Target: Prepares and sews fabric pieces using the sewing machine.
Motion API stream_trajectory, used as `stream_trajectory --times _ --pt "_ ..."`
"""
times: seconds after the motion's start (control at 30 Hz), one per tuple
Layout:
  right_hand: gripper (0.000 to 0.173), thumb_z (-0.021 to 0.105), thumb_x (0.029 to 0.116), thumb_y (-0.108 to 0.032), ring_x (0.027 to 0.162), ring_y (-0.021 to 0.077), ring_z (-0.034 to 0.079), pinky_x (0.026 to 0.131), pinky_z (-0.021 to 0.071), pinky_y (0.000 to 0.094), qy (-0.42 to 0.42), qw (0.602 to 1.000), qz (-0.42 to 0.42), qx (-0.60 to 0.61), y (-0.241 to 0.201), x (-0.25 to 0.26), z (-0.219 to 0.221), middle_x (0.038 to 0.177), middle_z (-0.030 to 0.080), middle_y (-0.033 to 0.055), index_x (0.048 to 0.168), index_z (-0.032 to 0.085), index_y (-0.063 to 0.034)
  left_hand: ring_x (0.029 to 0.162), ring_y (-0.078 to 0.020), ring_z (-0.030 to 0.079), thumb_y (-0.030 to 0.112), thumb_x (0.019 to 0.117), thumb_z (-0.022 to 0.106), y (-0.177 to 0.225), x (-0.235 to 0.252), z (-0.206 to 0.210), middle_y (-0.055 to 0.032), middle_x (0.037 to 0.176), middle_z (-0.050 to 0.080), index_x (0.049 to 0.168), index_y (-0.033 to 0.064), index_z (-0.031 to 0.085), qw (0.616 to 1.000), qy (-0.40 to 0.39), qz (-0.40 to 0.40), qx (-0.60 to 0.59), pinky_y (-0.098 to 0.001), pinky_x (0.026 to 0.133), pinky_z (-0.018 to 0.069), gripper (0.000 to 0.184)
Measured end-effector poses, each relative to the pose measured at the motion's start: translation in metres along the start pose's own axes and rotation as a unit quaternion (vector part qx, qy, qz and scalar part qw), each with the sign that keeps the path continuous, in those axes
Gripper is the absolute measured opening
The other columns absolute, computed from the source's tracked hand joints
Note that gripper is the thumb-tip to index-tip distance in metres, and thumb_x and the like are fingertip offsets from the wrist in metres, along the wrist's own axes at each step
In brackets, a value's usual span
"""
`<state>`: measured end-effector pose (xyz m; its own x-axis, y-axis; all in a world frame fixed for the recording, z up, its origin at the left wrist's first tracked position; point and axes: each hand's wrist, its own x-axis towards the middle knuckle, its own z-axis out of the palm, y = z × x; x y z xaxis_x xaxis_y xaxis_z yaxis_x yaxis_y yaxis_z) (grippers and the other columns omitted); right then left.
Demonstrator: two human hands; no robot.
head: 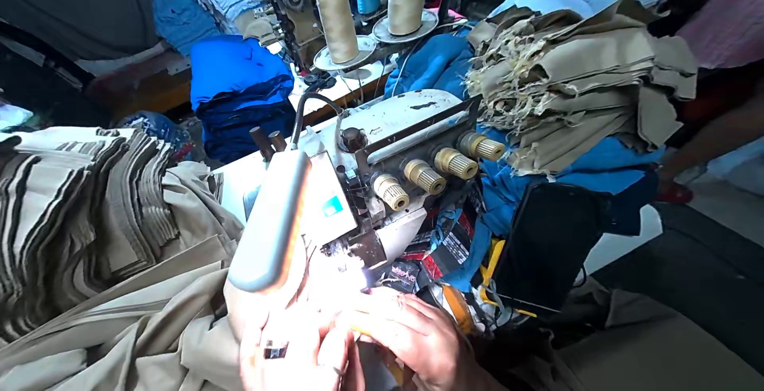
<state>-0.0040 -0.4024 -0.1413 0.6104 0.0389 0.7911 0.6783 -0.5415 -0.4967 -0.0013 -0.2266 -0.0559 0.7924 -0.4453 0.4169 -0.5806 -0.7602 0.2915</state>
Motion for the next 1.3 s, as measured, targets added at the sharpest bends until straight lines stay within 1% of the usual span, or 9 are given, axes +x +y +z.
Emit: stream_trajectory --times 0.2,0.3,0.4,0.5,0.6,0.73,1.07,1.17,1.3 --pt "0.027 0.055 0.1064 -0.029 0.11 0.0154 0.071 0.095 0.0581 0.0258 -0.016 0.994 0.089 0.069 -0.016 -0.008 -0.022 0.112 0.073 0.013 0.105 0.064 -0.0038 0.096 -0.0307 0.071 0.017 0.0883 0.059 -0.025 0.031 0.028 -0.0121 0.099 0.075 0.102 0.0051 0.075 0.998 0.05 -0.025 0.041 -0.0568 0.09 0.0518 0.024" --pt "0.036 0.049 0.1069 -0.04 0.084 0.0104 0.072 0.075 0.0588 0.0226 -0.055 0.989 0.133 0.025 -0.022 -0.01 -0.028 0.091 0.073 0.0064 0.106 0.063 -0.0063 0.098 -0.0313 0.07 0.017 0.0885 0.058 -0.052 0.055 0.038 -0.012 0.099 0.073 0.096 0.0057 0.075 0.994 0.077 -0.081 0.02 -0.0554 0.088 0.055 0.021" --pt "0.055 0.047 0.1024 -0.055 0.062 0.0226 0.066 0.055 0.055 0.0398 -0.176 0.955 0.238 0.005 -0.035 -0.006 -0.032 0.074 0.066 0.0095 0.11 0.063 -0.0027 0.101 -0.0327 0.069 0.013 0.0842 0.06 -0.067 0.047 0.025 -0.013 0.102 0.073 0.092 0.0047 0.076 0.99 0.102 -0.097 0.005 -0.0567 0.089 0.0542 0.02" --pt "0.056 0.045 0.1071 -0.049 0.104 0.0312 0.068 0.09 0.0558 0.0495 -0.277 0.893 0.329 0.133 -0.041 -0.005 -0.035 0.112 0.067 0.0202 0.131 0.055 0.001 0.098 -0.0338 0.068 0.006 0.0806 0.062 -0.059 0.012 -0.001 -0.0174 0.102 0.071 0.09 0.0018 0.076 0.986 0.113 -0.124 -0.011 -0.0541 0.082 0.0542 0.018" --pt "0.041 0.048 0.1084 -0.028 0.105 0.0246 0.065 0.096 0.0526 0.0406 -0.251 0.87 0.33 0.267 -0.04 -0.014 -0.017 0.116 0.065 0.0218 0.129 0.058 0.0058 0.095 -0.027 0.066 -0.002 0.0768 0.061 -0.044 -0.025 -0.02 -0.0175 0.097 0.069 0.086 0.0 0.075 0.984 0.112 -0.133 -0.036 -0.0421 0.082 0.0547 0.016" --pt "0.035 0.05 0.107 -0.026 0.058 0.0047 0.055 0.055 0.0487 0.023 -0.201 0.794 0.388 0.422 -0.049 -0.013 0.016 0.076 0.061 -0.0002 0.124 0.063 0.0013 0.093 -0.0269 0.065 -0.002 0.0749 0.061 -0.032 -0.05 -0.025 -0.0164 0.094 0.069 0.085 0.0006 0.075 0.983 0.121 -0.136 -0.029 -0.0406 0.082 0.0519 0.017" --pt "0.019 0.051 0.1056 -0.024 0.047 -0.0007 0.043 0.044 0.0339 0.0159 -0.119 0.673 0.452 0.574 -0.071 0.009 0.044 0.06 0.052 -0.0083 0.095 0.061 -0.0131 0.094 -0.0215 0.063 -0.001 0.0752 0.06 -0.028 -0.068 -0.019 -0.012 0.094 0.068 0.084 0.0043 0.076 0.977 0.137 -0.144 -0.071 -0.035 0.084 0.0512 0.019" --pt "0.016 0.059 0.1033 -0.023 0.052 -0.0049 0.045 0.047 0.0359 0.013 -0.058 0.725 0.365 0.581 -0.08 0.018 0.028 0.067 0.056 -0.0102 0.095 0.066 -0.0113 0.094 -0.0224 0.064 -0.004 0.0736 0.06 -0.031 -0.069 -0.019 -0.0125 0.096 0.068 0.085 0.0043 0.075 0.977 0.13 -0.146 -0.087 -0.0371 0.082 0.0519 0.02" --pt "0.052 0.068 0.0961 -0.046 0.075 0.0077 0.06 0.068 0.0525 0.0222 -0.063 0.946 0.139 0.285 -0.078 0.019 0.009 0.099 0.067 0.0105 0.116 0.064 0.0014 0.101 -0.0283 0.068 -0.001 0.0804 0.068 -0.036 -0.061 -0.04 -0.0105 0.103 0.073 0.094 0.0084 0.077 0.994 0.012 -0.053 -0.092 -0.0526 0.09 0.0505 0.02"
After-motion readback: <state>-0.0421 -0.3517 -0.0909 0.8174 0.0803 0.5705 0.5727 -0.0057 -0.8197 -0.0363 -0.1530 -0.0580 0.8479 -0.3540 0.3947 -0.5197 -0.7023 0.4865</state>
